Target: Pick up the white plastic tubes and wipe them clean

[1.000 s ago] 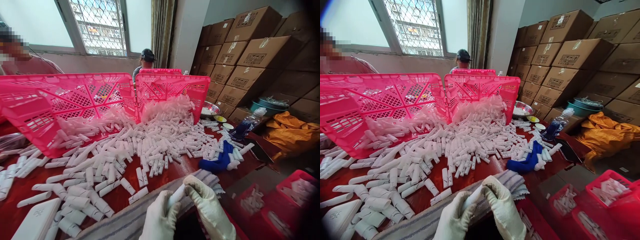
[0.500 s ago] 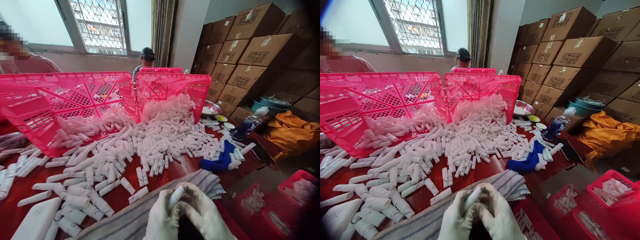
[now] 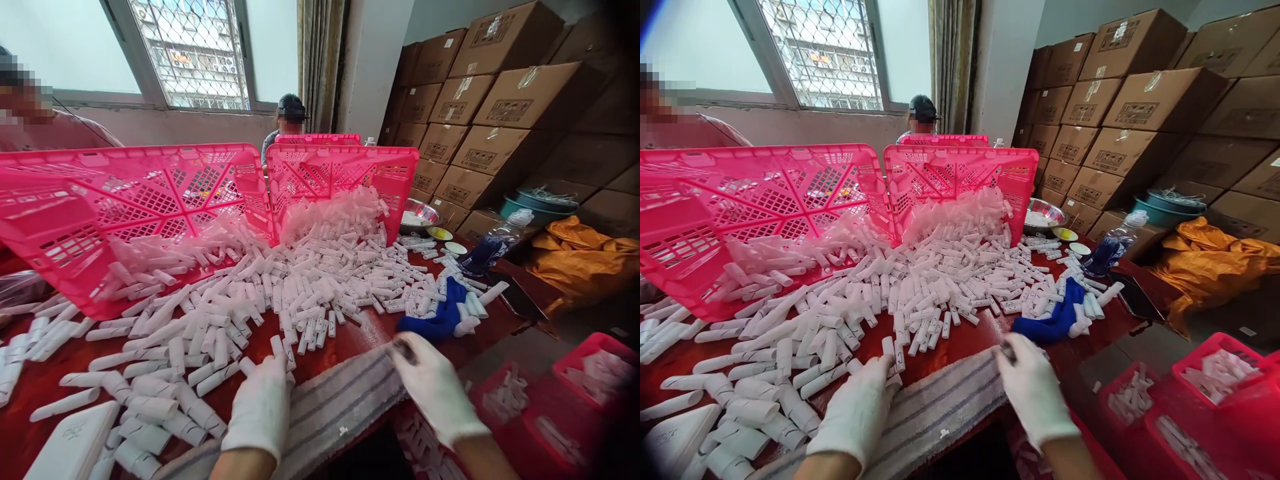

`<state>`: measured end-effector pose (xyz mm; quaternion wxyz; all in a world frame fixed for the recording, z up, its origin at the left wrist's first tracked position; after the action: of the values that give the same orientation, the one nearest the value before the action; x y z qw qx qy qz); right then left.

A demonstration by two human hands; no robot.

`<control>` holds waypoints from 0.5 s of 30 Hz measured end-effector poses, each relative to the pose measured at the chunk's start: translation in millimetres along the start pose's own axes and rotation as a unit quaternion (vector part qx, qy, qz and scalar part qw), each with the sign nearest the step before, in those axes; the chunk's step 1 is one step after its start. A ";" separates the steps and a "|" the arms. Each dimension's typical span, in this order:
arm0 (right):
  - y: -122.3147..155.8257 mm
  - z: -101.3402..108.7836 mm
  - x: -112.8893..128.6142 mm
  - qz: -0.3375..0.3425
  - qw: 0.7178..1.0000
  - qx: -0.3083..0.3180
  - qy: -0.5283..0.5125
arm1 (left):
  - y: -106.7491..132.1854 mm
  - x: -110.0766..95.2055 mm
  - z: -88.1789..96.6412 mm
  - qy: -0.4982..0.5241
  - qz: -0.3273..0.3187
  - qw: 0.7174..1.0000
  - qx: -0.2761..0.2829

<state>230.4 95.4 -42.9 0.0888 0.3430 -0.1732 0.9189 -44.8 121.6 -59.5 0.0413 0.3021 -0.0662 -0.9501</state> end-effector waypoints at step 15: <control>-0.5 -59.5 45.6 0.001 0.984 0.125 -0.130 | -13.8 12.4 -29.4 0.529 0.056 0.846 0.036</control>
<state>160.7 120.4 -54.5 0.0208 0.4673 -0.0672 0.8813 -38.4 130.8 -92.4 0.1122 0.7559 -0.0852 -0.6393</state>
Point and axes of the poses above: each hand's wrist, its own y-axis away from the middle knuckle, its own z-axis out of the back of the hand, x = y × z, the point moved 4 cm from there along -y, towards the middle knuckle, and after that the axes turned 11 degrees about y, right-handed, at the moved point
